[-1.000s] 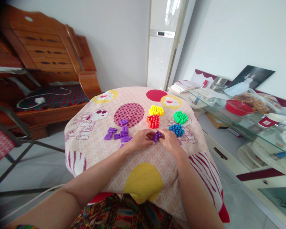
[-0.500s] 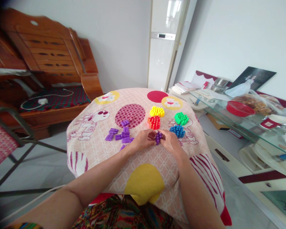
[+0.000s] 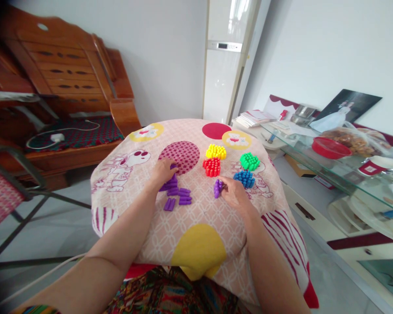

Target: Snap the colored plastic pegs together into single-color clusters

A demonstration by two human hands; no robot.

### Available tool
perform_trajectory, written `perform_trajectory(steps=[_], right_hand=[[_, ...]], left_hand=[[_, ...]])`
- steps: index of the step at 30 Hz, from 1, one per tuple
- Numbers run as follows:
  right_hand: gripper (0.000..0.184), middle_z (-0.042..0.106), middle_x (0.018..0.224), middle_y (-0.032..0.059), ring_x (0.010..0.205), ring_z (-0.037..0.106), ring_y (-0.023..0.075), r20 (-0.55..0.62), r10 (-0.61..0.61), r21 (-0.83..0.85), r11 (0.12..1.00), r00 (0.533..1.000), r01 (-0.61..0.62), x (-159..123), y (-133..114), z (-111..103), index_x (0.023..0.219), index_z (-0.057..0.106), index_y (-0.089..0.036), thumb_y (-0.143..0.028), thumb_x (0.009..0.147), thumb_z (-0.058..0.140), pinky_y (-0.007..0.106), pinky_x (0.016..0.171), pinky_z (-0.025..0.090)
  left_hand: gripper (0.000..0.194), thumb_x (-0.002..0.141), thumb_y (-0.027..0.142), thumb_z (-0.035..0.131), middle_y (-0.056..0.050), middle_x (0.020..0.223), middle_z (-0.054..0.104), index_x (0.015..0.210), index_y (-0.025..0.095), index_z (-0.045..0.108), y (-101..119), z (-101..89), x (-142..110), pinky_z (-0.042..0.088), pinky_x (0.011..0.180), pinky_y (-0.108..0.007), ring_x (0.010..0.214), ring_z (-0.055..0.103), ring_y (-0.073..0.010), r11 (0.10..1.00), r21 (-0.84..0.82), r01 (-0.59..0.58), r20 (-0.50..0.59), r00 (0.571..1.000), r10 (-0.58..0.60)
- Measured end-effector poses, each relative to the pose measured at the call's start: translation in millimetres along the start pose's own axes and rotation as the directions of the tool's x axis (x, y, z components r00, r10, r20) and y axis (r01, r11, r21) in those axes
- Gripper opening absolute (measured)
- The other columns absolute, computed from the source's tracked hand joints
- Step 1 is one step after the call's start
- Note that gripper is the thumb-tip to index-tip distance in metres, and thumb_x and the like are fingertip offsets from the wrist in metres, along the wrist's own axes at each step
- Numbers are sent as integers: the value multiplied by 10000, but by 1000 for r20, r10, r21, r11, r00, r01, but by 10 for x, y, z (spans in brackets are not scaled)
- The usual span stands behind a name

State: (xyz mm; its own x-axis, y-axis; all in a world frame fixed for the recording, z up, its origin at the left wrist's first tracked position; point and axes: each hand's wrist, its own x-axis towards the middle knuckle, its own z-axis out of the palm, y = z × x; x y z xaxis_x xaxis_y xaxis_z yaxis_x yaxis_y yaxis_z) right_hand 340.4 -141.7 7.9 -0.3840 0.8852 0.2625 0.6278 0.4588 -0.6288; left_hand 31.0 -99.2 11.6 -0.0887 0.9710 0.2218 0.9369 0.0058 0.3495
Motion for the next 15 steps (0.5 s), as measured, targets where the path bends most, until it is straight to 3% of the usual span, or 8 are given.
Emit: perform_trajectory(steps=[4,7,10,12,15], right_hand=[[575,776,974,73,848,733,191,15,5,-2,1000,1000,-5,3,17,11,1223,696,-177,-20,713,482,299,802,569],[572,775,983,74,856,734,190,16,6,4,1000,1000,-6,2,23,19,1223,694,-175,-17,717,478,298,806,569],[567,777,998,74,874,735,192,7,8,-9,1000,1000,-8,2,8,13,1214,697,-176,-11,715,485,296,812,568],[557,778,1008,76,878,736,197,7,13,-25,1000,1000,-13,1,-10,3,1215,698,-178,-17,721,496,300,815,568],[553,776,1032,86,890,737,205,10,21,-41,999,1000,-20,-1,-24,-6,1230,691,-169,-26,730,505,306,824,568]], left_hand=[[283,788,205,673,-90,1105,745,1062,184,740,59,-53,-27,508,990,-395,1074,670,-262,973,-230,-32,-30,999,26],[355,763,192,671,-74,1117,734,1115,171,712,218,-53,-87,551,904,-342,988,690,-212,855,-491,-165,-33,985,171],[359,738,173,671,-70,1074,729,1095,154,692,408,41,-181,570,832,-312,922,696,-183,727,-652,-216,9,956,292],[351,729,155,669,-70,1055,727,1079,152,683,517,128,-246,571,831,-314,927,693,-182,701,-675,-231,39,937,347],[420,707,118,676,-74,1103,717,1125,157,670,629,214,-317,541,922,-350,1004,675,-202,745,-580,-330,46,899,435]])
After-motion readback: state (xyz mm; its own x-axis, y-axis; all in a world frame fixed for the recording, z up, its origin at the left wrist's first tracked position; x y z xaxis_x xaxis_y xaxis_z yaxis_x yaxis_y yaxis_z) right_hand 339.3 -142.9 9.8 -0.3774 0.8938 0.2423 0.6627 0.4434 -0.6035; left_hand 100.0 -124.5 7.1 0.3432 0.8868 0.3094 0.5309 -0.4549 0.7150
